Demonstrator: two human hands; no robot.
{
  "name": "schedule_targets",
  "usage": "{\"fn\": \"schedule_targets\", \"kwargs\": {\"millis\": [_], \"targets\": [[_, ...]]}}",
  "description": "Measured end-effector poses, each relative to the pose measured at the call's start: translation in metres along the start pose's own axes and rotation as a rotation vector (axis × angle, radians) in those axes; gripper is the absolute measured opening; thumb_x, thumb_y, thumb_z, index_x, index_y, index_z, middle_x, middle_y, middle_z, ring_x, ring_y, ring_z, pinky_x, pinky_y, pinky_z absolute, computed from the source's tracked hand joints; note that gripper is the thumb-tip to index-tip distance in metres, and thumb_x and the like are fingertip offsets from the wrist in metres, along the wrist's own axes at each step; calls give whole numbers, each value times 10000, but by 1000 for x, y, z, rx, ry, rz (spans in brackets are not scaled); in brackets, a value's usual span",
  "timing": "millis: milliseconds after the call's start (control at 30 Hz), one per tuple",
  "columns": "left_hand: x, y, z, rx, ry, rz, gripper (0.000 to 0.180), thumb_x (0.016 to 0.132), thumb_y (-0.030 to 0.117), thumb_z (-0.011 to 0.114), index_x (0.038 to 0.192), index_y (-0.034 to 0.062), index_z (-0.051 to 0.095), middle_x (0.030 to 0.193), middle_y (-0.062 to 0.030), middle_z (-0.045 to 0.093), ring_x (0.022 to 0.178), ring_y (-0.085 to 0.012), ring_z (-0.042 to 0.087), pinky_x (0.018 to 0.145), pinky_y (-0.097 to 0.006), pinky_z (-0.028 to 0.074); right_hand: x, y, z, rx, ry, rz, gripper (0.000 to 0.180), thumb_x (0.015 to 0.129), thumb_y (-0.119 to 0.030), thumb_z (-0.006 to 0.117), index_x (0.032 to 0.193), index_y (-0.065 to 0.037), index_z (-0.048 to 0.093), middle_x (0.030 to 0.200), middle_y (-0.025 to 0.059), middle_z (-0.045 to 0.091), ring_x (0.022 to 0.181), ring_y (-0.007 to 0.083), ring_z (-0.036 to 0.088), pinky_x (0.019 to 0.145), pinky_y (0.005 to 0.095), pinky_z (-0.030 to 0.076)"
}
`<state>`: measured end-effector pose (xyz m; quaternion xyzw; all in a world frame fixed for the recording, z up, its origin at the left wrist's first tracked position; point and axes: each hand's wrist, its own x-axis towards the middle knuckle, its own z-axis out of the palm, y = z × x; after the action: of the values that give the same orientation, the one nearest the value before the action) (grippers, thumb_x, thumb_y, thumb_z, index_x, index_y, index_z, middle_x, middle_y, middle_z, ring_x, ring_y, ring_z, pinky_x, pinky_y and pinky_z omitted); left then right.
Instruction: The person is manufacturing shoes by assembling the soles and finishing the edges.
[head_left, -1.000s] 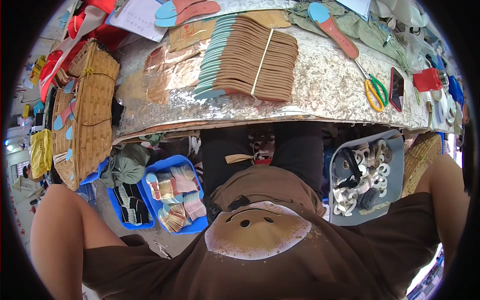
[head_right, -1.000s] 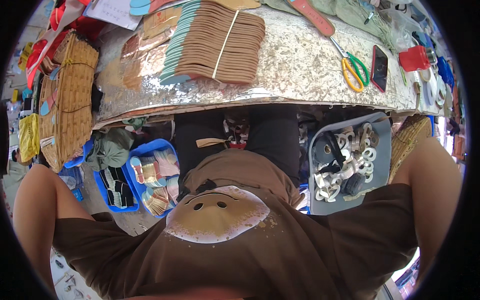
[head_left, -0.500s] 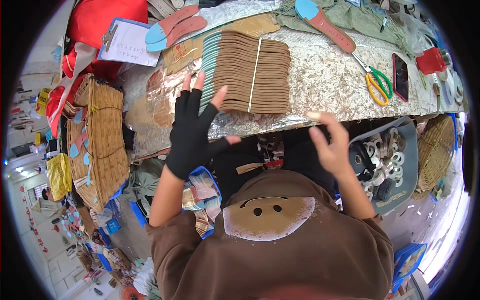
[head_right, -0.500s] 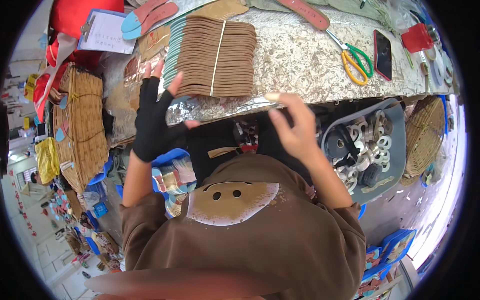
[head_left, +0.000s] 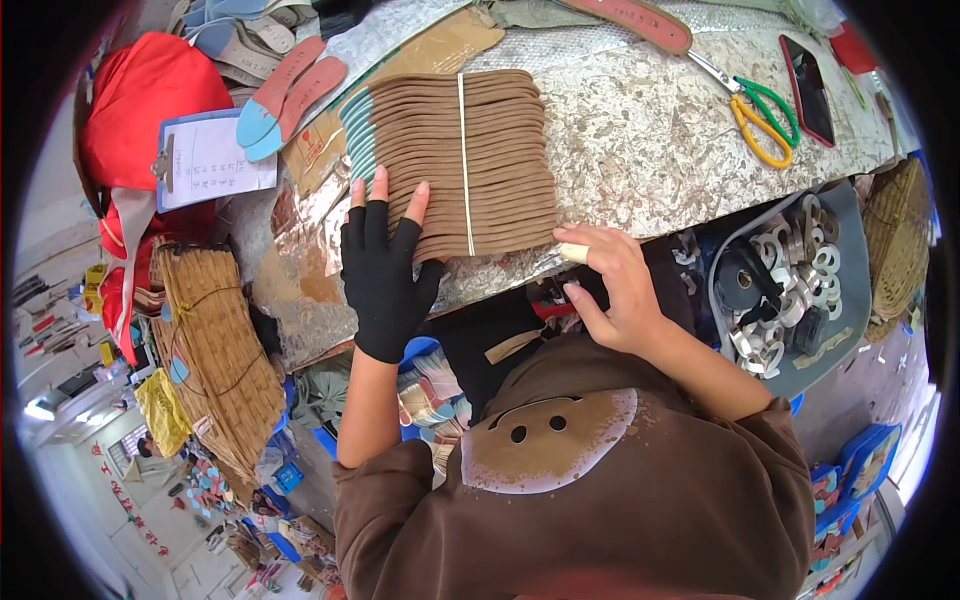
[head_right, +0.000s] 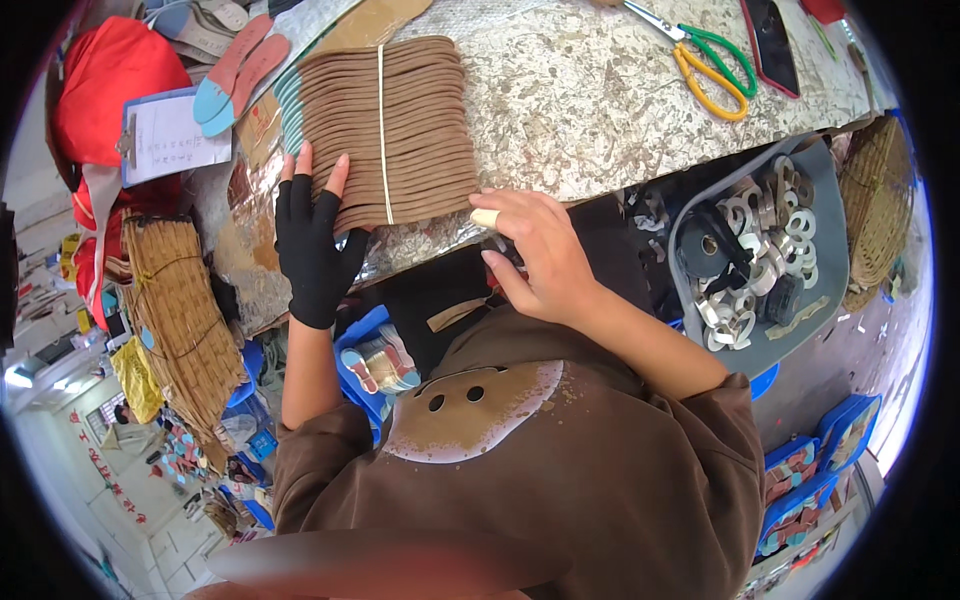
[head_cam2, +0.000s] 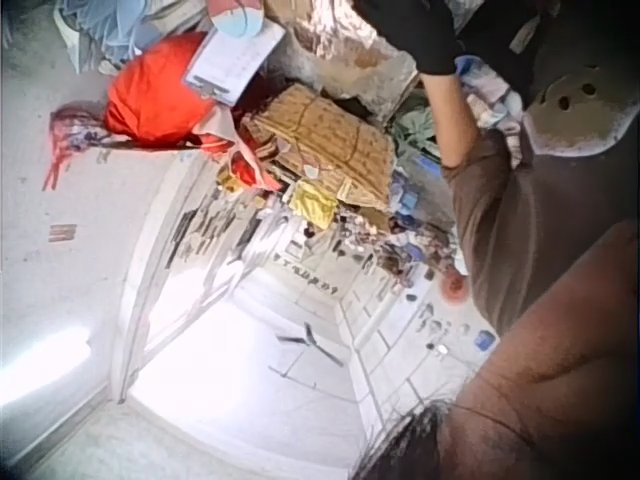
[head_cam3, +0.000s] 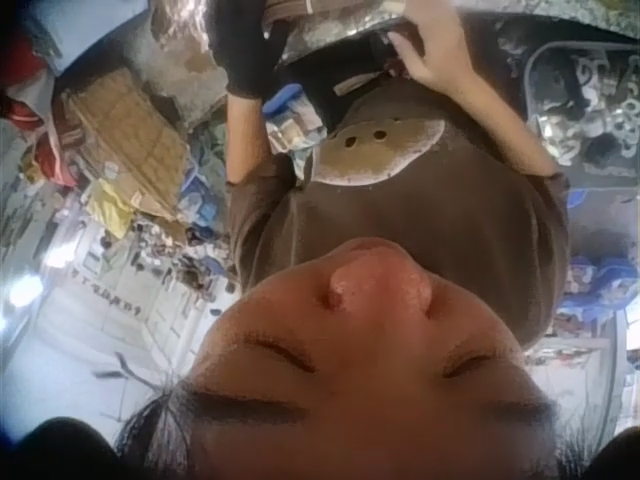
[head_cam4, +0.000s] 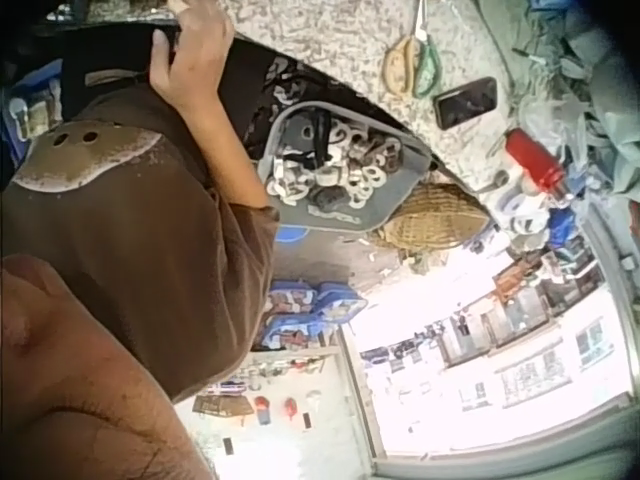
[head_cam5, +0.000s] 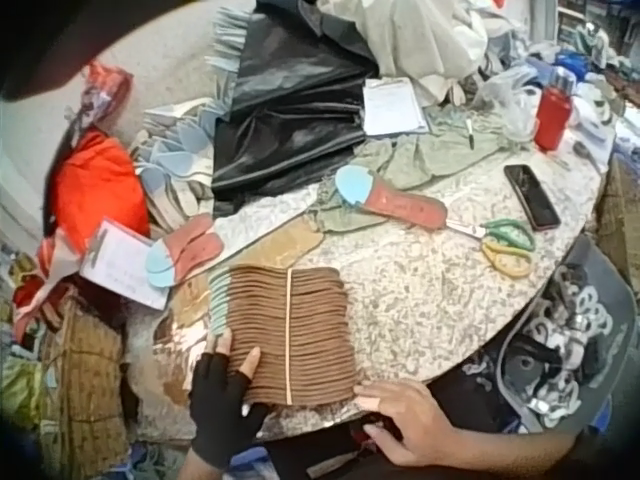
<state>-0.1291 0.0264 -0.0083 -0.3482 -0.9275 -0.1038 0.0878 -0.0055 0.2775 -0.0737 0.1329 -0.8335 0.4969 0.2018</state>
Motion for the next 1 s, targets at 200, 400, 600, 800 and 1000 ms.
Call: {"fn": "schedule_targets", "kwargs": {"millis": [200,400,600,800,1000], "targets": [[3,0,3,17,-9,-27,860,602,117,776,1430,208,557,1566,-201,376,1404,-470,373,1108,-517,367,4,5,5,-16,15,30,421,826,-11,699,1205,-72,527,1251,125,655,1252,330,596,1094,501,365],[1,-1,4,15,-5,-28,839,608,130,766,1420,191,567,1555,-214,395,1419,-461,367,1118,-520,357,4,8,8,93,28,33,423,823,-4,702,1202,-70,527,1223,137,648,1236,321,607,1078,487,384],[1,-3,6,39,-10,-40,799,629,137,744,1410,191,581,1546,-223,411,1417,-464,374,1120,-517,355,12,8,11,173,93,92,439,818,-5,695,1208,-61,502,1317,180,604,1152,368,607,967,472,435],[2,-5,7,55,-12,-40,784,637,154,720,1409,194,587,1542,-230,413,1409,-472,381,1119,-530,356,16,13,8,137,40,53,428,808,-39,710,1184,-71,508,1358,178,594,1120,361,606,923,449,428],[2,-5,7,58,-9,-52,751,636,159,699,1381,190,616,1523,-243,431,1392,-488,396,1120,-536,361,29,11,0,-78,-42,55,372,808,-97,716,1139,-87,548,1298,131,636,1167,315,618,951,417,414]]}}
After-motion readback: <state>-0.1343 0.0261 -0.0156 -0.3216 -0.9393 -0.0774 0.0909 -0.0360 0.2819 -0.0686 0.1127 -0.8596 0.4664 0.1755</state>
